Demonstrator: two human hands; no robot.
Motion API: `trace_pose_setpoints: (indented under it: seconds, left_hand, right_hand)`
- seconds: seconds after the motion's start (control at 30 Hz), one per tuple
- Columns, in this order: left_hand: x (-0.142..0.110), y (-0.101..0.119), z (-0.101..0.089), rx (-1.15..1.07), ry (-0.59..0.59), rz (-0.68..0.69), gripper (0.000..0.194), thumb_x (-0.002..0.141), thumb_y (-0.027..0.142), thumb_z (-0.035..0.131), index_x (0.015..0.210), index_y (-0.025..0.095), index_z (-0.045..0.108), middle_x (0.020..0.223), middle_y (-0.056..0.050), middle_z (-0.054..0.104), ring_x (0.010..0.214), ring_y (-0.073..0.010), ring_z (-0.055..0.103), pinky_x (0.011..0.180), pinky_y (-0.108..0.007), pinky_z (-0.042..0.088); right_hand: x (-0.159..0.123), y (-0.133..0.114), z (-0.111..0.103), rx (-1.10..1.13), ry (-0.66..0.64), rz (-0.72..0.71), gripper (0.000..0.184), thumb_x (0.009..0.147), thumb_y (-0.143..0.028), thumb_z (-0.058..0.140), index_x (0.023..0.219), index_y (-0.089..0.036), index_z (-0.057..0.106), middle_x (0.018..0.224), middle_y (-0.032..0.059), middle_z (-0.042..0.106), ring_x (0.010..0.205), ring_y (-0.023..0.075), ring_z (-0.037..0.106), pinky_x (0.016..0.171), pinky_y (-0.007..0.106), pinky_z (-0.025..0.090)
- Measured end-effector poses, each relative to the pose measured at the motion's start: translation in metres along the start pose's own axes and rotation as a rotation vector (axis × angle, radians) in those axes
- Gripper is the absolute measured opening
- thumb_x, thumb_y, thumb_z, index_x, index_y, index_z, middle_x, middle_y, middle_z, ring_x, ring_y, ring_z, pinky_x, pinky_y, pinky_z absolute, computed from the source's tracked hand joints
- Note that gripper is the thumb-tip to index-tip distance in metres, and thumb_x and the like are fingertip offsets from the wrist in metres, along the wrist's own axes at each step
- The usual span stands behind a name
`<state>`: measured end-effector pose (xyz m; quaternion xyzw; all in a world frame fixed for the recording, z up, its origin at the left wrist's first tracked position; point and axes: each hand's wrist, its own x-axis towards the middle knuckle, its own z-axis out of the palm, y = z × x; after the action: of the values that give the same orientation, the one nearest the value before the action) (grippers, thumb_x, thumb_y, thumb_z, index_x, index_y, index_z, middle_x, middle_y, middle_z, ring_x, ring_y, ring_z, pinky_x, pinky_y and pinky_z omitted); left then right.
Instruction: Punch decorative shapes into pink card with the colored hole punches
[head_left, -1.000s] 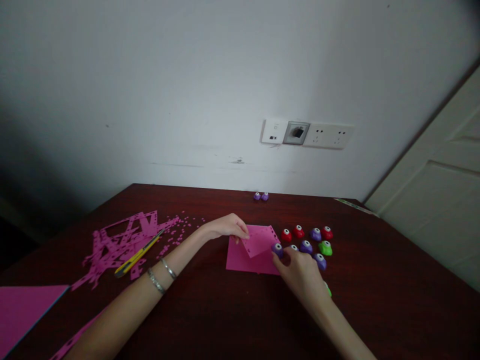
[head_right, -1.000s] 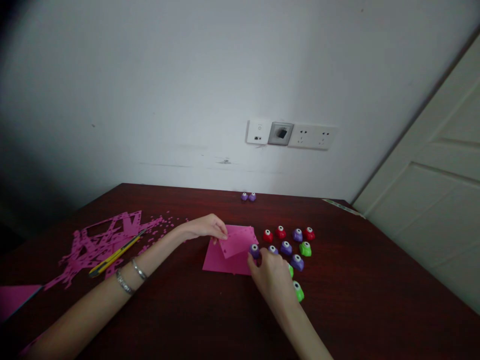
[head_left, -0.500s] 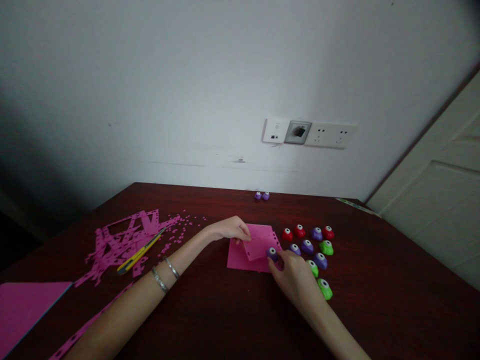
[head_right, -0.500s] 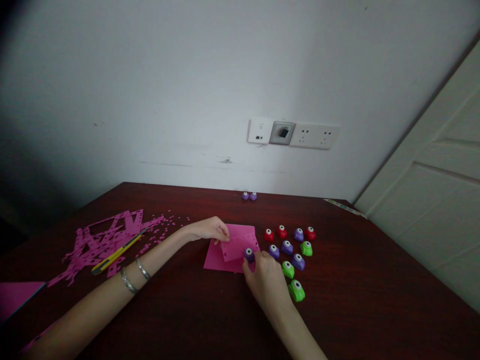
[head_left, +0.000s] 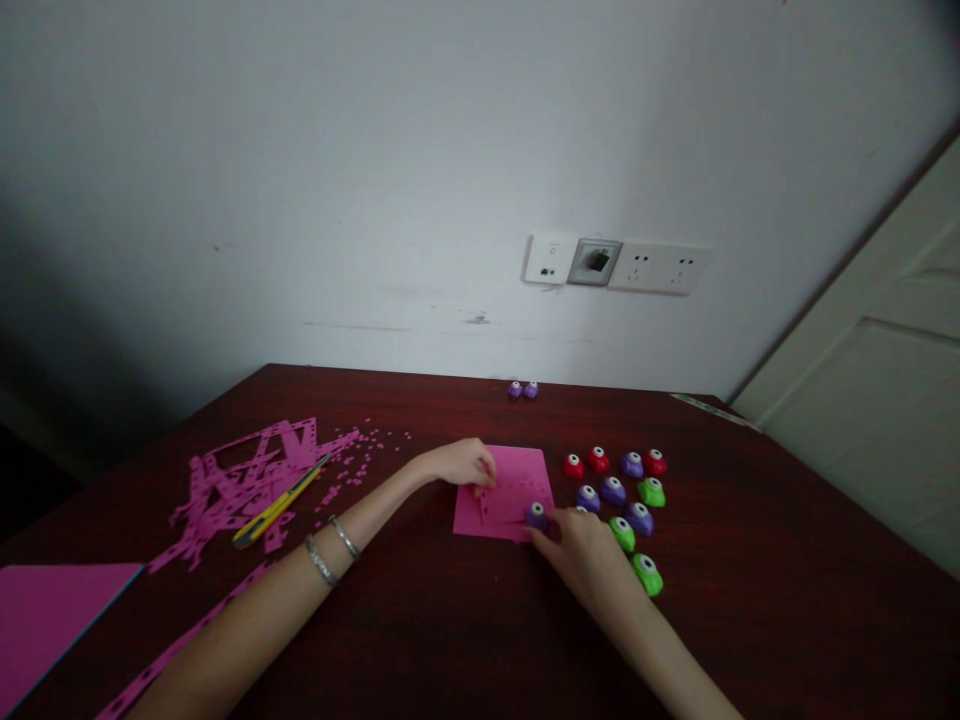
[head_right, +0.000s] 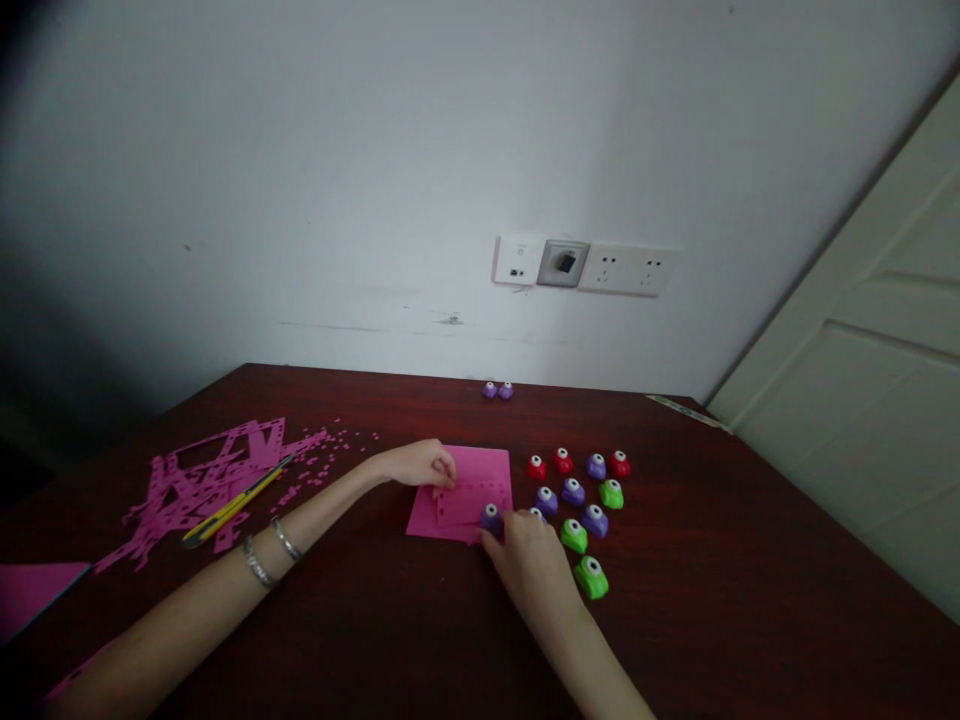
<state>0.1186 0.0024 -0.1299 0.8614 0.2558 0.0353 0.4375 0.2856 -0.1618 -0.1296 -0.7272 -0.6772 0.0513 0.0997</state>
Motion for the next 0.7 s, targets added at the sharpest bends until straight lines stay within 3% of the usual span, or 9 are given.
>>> trace_pose_setpoints:
  seconds: [0.2,0.5,0.7]
  left_hand:
    - [0.000,0.002,0.000,0.078,0.027,0.026,0.013,0.072,0.025,0.061,0.074,0.015,0.069,0.061,-0.002,0.066,0.057,-0.0119,0.059,0.057,-0.021,0.041]
    - [-0.001,0.003,0.001,0.075,0.036,0.049,0.013,0.073,0.024,0.061,0.076,0.016,0.070,0.061,-0.001,0.066,0.057,-0.0115,0.059,0.058,-0.021,0.041]
    - [-0.001,0.003,0.001,0.099,0.048,0.064,0.012,0.074,0.023,0.060,0.076,0.015,0.070,0.060,-0.001,0.066,0.056,-0.0111,0.058,0.057,-0.021,0.041]
  right_hand:
    - [0.005,0.018,0.006,0.048,-0.051,-0.041,0.016,0.080,-0.028,0.057,0.075,-0.016,0.066,0.072,0.0075,0.069,0.069,0.0217,0.065,0.056,0.026,0.039]
    - [0.001,0.006,-0.002,0.137,-0.066,-0.064,0.014,0.082,-0.019,0.053,0.073,-0.016,0.064,0.074,0.0066,0.069,0.071,0.0193,0.064,0.060,0.025,0.039]
    - [0.002,0.006,0.000,0.129,-0.046,-0.053,0.011,0.080,-0.023,0.057,0.074,-0.016,0.063,0.073,0.0067,0.069,0.069,0.0205,0.064,0.058,0.025,0.039]
